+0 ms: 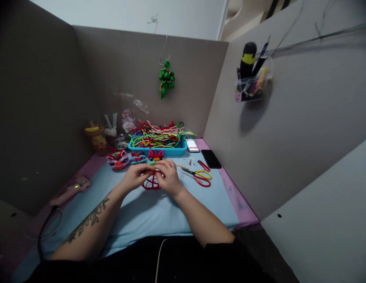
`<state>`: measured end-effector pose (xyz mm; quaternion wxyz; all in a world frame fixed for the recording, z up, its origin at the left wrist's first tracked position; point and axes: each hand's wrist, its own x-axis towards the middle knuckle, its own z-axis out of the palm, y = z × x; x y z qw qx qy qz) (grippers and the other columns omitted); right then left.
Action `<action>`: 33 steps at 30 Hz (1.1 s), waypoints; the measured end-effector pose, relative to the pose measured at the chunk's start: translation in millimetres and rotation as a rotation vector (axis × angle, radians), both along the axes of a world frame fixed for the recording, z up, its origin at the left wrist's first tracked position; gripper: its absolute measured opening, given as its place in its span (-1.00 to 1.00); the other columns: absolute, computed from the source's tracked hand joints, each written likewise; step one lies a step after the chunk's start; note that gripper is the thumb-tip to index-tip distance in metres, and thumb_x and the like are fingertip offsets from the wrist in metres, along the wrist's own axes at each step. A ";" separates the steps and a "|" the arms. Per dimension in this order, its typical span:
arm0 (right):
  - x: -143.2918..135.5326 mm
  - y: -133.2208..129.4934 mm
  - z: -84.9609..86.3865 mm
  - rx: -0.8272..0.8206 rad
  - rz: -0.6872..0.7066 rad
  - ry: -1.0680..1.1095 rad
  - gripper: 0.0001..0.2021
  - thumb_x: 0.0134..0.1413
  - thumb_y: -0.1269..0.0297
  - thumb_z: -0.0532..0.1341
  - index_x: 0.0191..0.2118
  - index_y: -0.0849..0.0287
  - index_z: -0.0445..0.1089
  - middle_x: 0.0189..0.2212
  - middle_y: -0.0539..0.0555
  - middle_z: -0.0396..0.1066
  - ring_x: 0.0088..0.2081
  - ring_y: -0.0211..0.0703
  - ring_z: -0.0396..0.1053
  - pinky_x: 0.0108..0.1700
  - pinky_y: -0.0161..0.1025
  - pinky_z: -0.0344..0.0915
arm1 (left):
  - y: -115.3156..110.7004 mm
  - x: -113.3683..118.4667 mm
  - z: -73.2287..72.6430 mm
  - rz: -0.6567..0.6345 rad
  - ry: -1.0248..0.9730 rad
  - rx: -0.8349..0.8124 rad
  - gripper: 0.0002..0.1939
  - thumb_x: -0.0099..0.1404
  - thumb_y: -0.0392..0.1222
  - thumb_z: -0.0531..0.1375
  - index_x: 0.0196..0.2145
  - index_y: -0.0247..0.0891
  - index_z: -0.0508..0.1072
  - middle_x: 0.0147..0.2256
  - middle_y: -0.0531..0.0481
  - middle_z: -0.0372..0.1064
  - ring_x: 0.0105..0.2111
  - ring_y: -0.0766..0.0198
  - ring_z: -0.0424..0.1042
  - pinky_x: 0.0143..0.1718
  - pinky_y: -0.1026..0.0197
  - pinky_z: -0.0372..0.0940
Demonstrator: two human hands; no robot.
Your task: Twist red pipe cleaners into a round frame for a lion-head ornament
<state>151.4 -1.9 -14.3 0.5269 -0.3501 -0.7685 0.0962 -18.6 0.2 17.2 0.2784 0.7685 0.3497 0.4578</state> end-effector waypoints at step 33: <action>9.8 15.0 -0.8 -0.677 0.500 0.287 -0.94 -0.15 0.34 0.24 -0.47 0.16 0.46 -0.19 0.05 0.33 -0.13 -0.12 0.30 -0.05 -0.20 0.19 | 0.3 -0.6 -0.3 -0.085 -0.023 -0.001 -0.85 0.16 -0.20 0.17 -0.35 -0.24 0.54 -0.40 -0.08 0.46 -0.38 0.26 0.39 -0.31 0.27 0.26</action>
